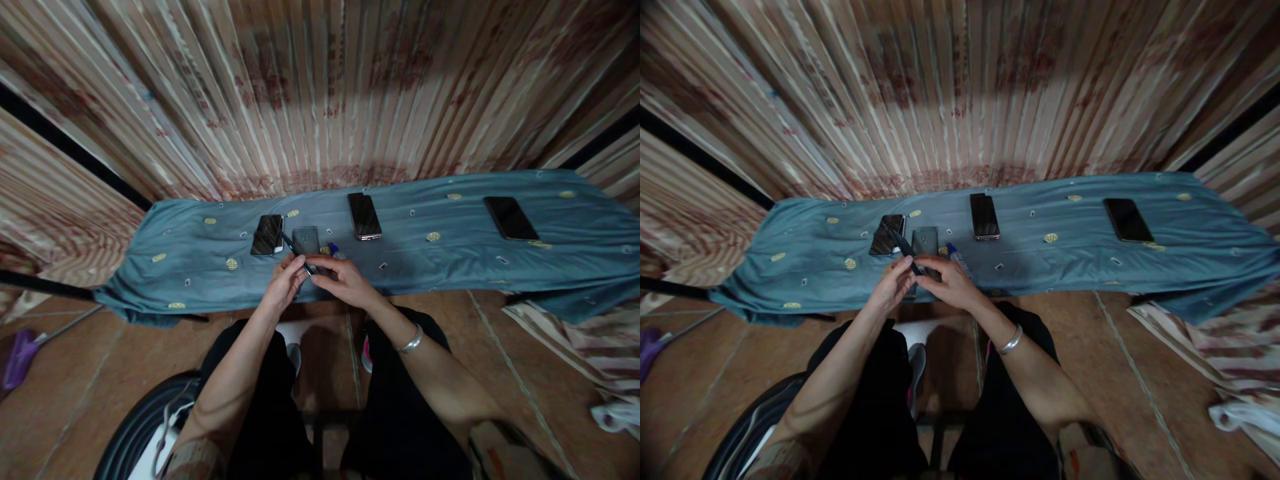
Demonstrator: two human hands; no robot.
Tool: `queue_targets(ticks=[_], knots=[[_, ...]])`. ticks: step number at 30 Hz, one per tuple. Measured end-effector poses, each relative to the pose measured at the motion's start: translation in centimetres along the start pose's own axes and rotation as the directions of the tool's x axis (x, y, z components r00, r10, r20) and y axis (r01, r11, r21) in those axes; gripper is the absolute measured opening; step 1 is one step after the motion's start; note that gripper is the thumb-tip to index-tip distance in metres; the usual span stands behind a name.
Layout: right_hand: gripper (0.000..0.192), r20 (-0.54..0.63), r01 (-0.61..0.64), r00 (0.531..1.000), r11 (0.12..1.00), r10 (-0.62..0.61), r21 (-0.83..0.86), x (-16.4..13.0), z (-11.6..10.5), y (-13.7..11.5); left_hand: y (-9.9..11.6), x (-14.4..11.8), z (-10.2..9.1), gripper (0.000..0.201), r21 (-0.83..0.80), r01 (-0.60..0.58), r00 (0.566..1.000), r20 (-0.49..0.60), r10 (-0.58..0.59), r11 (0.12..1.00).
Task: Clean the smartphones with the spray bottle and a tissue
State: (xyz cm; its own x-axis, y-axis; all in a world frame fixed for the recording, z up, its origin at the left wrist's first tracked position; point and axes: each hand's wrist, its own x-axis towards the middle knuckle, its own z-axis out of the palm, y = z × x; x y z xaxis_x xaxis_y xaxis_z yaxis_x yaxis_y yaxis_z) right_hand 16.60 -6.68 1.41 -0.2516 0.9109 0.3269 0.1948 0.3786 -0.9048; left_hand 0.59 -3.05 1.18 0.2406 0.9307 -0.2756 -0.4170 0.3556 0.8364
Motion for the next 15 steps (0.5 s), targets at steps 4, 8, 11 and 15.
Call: queue_targets(ticks=[4,8,11,15], knots=[[0.040,0.016,-0.056,0.998,0.998,0.056,0.022,0.20,-0.45,0.57,-0.26,-0.12,-0.11,0.027,0.029,0.013,1.000,0.013,-0.014,0.999],[0.040,-0.005,-0.060,0.998,0.998,0.060,0.008,0.21,-0.72,0.87,-0.54,-0.46,-0.06,0.037,0.047,0.032,0.998,0.053,-0.035,0.998],[0.041,-0.028,-0.055,0.998,0.998,0.055,-0.006,0.11,-0.64,0.75,-0.59,-0.63,0.05,0.041,0.054,0.035,0.996,0.079,-0.039,0.998],[0.042,-0.057,-0.027,0.998,0.999,0.025,-0.036,-0.01,-0.38,0.53,-0.43,-0.66,0.18,0.047,0.072,0.040,0.996,0.072,-0.045,0.997]])
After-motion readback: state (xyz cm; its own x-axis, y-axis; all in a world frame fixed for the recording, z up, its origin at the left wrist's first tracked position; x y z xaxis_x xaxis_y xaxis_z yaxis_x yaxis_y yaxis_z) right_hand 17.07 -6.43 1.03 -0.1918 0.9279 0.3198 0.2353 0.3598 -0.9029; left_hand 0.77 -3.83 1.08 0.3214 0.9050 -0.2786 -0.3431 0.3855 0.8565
